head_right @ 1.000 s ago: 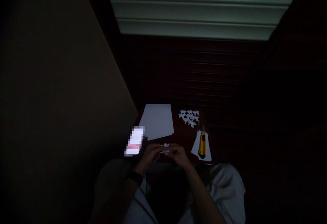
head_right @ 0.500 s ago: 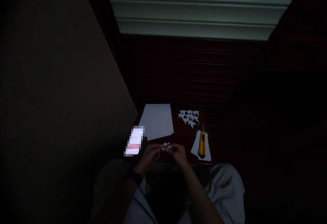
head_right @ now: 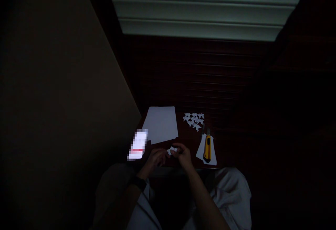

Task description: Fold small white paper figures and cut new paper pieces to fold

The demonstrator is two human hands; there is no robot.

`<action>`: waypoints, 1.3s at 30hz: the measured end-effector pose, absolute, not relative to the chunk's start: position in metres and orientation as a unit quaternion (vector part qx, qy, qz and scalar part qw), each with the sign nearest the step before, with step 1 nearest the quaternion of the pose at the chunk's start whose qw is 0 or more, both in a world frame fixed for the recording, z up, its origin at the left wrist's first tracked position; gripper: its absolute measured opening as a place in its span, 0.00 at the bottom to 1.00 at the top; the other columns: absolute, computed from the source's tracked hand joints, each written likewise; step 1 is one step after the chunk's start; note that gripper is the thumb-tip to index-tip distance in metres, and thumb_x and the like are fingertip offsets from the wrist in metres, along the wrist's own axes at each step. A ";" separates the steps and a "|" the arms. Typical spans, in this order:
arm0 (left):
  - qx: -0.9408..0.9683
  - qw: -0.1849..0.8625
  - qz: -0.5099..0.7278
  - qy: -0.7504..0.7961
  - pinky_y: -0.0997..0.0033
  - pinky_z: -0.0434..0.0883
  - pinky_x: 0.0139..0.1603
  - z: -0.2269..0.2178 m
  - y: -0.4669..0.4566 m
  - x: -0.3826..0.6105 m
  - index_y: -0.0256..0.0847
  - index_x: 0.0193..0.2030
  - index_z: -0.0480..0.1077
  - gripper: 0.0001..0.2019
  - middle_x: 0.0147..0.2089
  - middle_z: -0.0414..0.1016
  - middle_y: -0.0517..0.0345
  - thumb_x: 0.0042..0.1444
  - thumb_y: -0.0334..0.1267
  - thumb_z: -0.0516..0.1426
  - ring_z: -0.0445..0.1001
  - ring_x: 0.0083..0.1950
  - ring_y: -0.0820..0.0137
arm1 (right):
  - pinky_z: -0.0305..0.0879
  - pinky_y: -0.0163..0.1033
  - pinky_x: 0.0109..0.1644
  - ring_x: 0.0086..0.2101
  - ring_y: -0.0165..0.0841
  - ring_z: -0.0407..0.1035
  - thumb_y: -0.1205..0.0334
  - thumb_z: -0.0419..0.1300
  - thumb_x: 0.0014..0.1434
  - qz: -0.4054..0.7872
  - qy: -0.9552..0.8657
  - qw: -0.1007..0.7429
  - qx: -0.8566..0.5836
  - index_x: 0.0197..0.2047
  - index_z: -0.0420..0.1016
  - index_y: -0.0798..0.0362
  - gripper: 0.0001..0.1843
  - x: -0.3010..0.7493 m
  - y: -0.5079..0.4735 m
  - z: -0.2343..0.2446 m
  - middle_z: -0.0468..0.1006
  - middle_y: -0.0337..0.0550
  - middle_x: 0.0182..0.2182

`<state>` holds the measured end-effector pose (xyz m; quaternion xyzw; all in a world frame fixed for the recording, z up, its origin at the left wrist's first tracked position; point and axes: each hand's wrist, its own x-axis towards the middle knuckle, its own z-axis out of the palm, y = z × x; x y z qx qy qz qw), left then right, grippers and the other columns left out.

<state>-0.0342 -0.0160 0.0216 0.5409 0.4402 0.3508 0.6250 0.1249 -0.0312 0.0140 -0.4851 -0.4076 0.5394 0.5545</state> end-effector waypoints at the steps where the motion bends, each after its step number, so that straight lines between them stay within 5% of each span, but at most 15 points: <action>1: 0.543 0.625 0.353 0.437 0.78 0.54 0.14 0.022 -0.016 -0.034 0.33 0.27 0.71 0.20 0.15 0.64 0.60 0.53 0.50 0.50 0.60 0.14 0.77 | 0.57 0.31 0.26 0.22 0.26 0.59 0.60 0.66 0.40 0.540 -0.396 0.554 -0.495 0.38 0.73 0.52 0.19 0.125 -0.030 0.013 0.66 0.33 0.21; 12: 0.583 0.538 0.395 0.463 0.81 0.54 0.15 0.014 -0.018 -0.024 0.36 0.33 0.67 0.16 0.19 0.64 0.64 0.51 0.49 0.53 0.59 0.14 0.80 | 0.50 0.29 0.18 0.15 0.23 0.54 0.59 0.68 0.33 0.547 -0.345 0.540 -0.538 0.32 0.70 0.54 0.20 0.122 -0.024 0.013 0.61 0.29 0.16; 20: 0.574 0.544 0.416 0.448 0.82 0.55 0.13 0.016 -0.019 -0.022 0.38 0.40 0.66 0.15 0.33 0.69 0.59 0.51 0.47 0.53 0.59 0.15 0.84 | 0.57 0.31 0.22 0.18 0.25 0.61 0.57 0.67 0.35 0.596 -0.381 0.506 -0.494 0.35 0.70 0.54 0.22 0.129 -0.029 0.016 0.66 0.32 0.18; 30: 0.575 0.593 0.367 0.427 0.82 0.55 0.14 0.022 -0.017 -0.029 0.36 0.42 0.67 0.19 0.29 0.67 0.58 0.46 0.46 0.59 0.63 0.18 0.81 | 0.63 0.33 0.25 0.20 0.26 0.64 0.57 0.69 0.34 0.619 -0.380 0.506 -0.465 0.37 0.72 0.54 0.24 0.135 -0.031 0.010 0.69 0.33 0.19; 39: 0.554 0.608 0.378 0.425 0.82 0.56 0.15 0.028 -0.020 -0.029 0.37 0.38 0.65 0.17 0.24 0.68 0.62 0.46 0.47 0.58 0.63 0.17 0.80 | 0.58 0.31 0.22 0.17 0.26 0.62 0.62 0.66 0.38 0.593 -0.404 0.512 -0.473 0.38 0.70 0.54 0.21 0.126 -0.031 0.020 0.65 0.30 0.15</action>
